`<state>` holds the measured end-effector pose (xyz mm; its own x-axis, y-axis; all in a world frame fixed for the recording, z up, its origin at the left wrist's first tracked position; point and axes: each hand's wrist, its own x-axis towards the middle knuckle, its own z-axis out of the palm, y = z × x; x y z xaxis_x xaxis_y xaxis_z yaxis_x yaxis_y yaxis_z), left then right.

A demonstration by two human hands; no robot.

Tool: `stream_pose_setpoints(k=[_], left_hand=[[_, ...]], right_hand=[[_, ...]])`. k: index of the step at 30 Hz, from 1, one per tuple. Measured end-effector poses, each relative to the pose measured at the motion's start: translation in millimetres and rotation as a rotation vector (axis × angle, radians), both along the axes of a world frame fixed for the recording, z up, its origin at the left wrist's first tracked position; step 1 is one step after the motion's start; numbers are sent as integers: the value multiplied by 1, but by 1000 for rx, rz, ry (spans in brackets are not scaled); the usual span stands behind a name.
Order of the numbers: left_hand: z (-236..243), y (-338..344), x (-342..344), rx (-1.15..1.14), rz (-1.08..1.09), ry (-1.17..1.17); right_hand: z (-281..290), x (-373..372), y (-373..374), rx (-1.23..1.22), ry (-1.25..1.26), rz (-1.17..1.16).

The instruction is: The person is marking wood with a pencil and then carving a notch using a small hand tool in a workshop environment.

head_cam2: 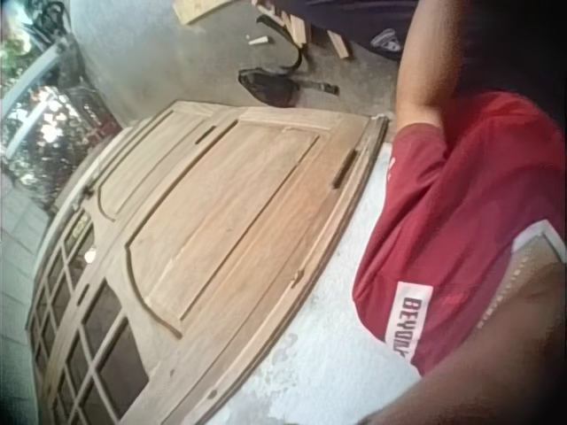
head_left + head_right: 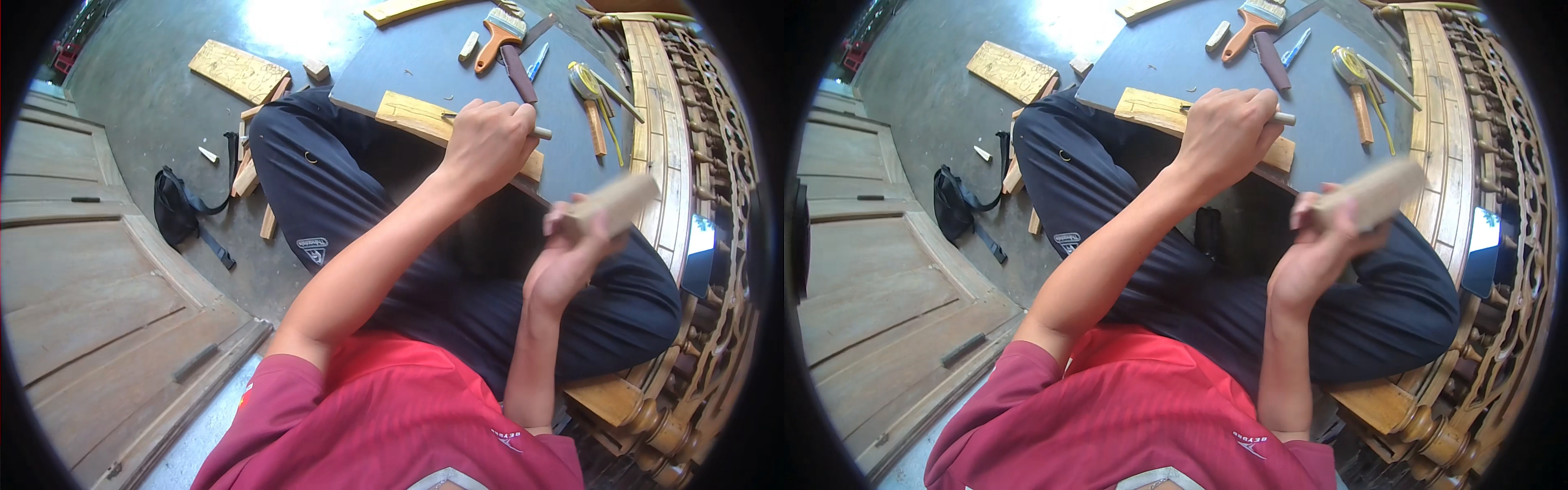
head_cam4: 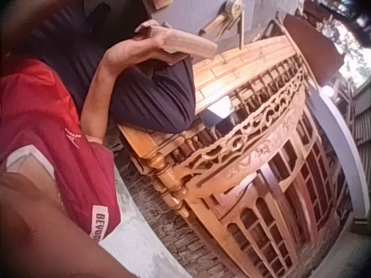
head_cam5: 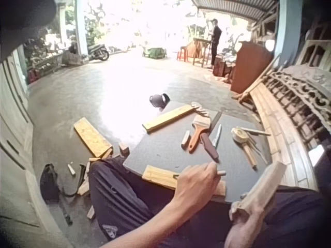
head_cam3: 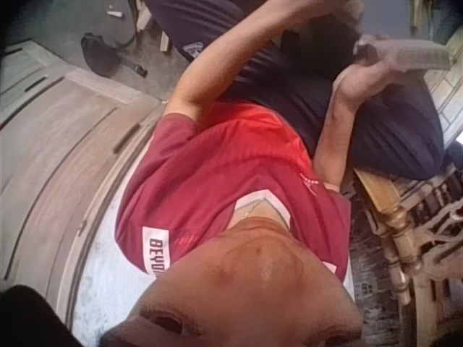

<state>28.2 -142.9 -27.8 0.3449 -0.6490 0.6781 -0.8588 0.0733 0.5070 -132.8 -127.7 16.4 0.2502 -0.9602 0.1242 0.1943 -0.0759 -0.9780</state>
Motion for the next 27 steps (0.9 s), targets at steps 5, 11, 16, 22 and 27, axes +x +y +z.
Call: stream_pose_setpoints(k=[5,11,16,22,27], left_hand=[[-3,4,7,10,51,23],[-4,4,8,-9,70,50],[-3,0,6,-61,61,26],[-5,2,8,-32,97,25],[-6,5,13,57,136,11]], right_hand=[[15,-6,-2,68,16,154],[14,5,2,140,260,355],[9,15,2,-1,131,151],[15,10,-12,84,-43,17],[20,3,-11,112,130,328]])
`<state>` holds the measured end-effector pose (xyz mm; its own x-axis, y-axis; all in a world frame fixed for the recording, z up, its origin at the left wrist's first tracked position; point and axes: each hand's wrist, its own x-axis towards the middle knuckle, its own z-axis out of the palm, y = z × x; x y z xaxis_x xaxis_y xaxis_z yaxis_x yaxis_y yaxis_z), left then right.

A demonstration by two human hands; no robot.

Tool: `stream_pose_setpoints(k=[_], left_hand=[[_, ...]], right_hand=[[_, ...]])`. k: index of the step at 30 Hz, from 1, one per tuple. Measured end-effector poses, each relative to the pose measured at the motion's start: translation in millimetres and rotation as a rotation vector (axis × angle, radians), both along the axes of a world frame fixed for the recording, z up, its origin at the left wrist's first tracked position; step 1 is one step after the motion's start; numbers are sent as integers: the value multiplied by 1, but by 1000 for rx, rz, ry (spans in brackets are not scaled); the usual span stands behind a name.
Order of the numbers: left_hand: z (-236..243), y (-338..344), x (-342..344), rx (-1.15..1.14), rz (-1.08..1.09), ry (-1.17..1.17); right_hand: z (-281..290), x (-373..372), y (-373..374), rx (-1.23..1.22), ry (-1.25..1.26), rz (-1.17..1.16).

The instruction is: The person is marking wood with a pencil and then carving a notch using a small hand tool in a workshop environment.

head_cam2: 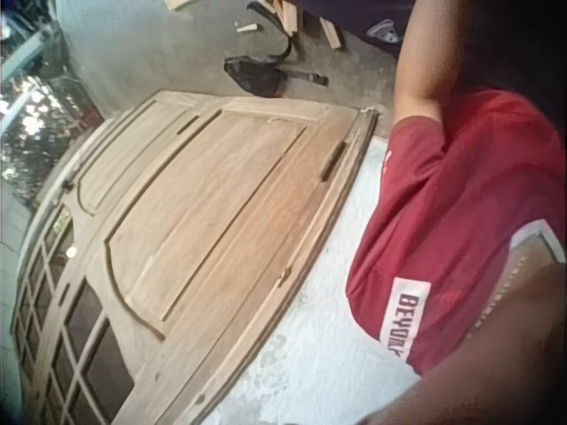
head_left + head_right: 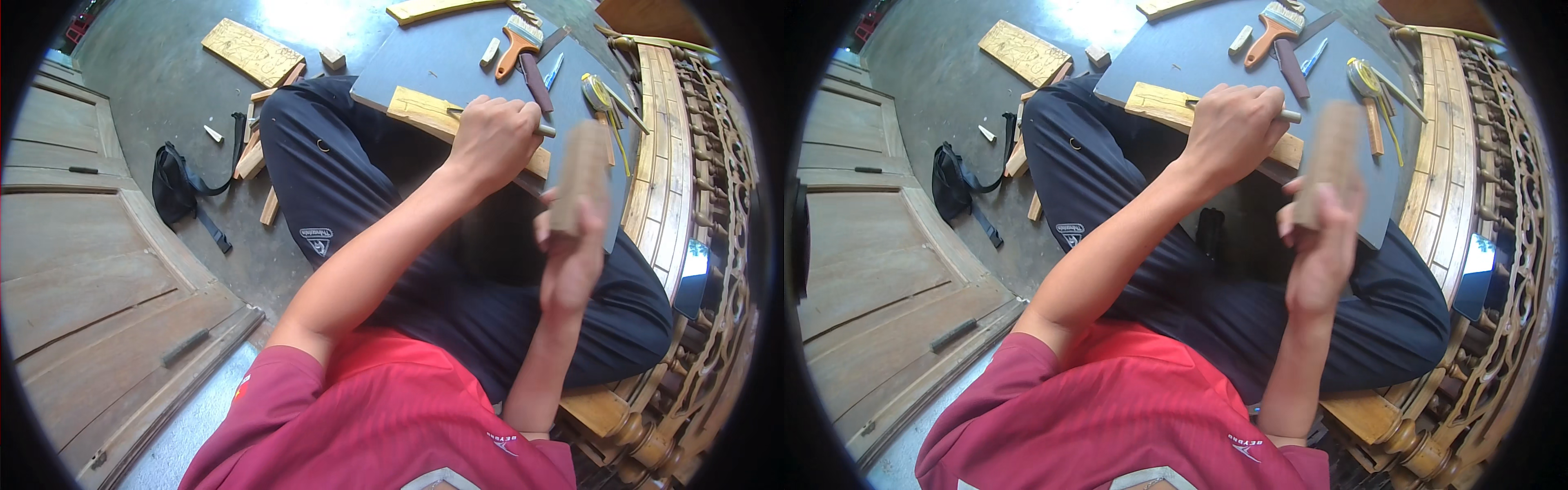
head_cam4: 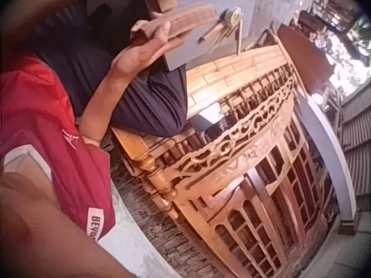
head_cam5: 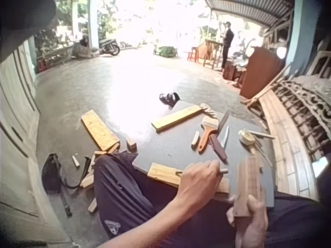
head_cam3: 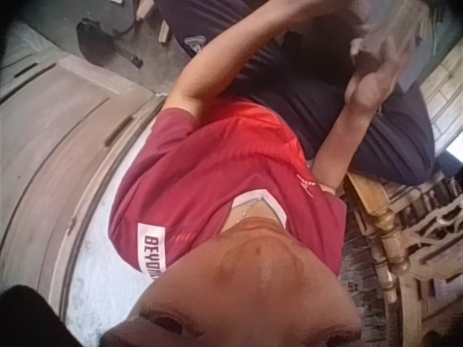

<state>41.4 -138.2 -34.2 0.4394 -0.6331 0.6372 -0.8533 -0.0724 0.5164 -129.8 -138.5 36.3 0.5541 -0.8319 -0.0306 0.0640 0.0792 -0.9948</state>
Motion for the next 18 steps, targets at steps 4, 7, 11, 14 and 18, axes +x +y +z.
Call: stream_pose_setpoints(k=[4,7,11,14,18], left_hand=[[-1,-1,-2,-25,-6,-12],[-1,1,0,-14,20,-22],[4,-1,-3,-32,25,-78],[-1,-7,-4,-1,-20,-106],[0,-21,-9,108,-120,-124]], right_hand=[[-15,9,-3,-129,67,-91],[2,-7,2,8,147,72],[8,-28,-19,13,-15,-153],[10,-37,-30,-52,-5,-277],[-4,-46,-42,-166,-11,-466]])
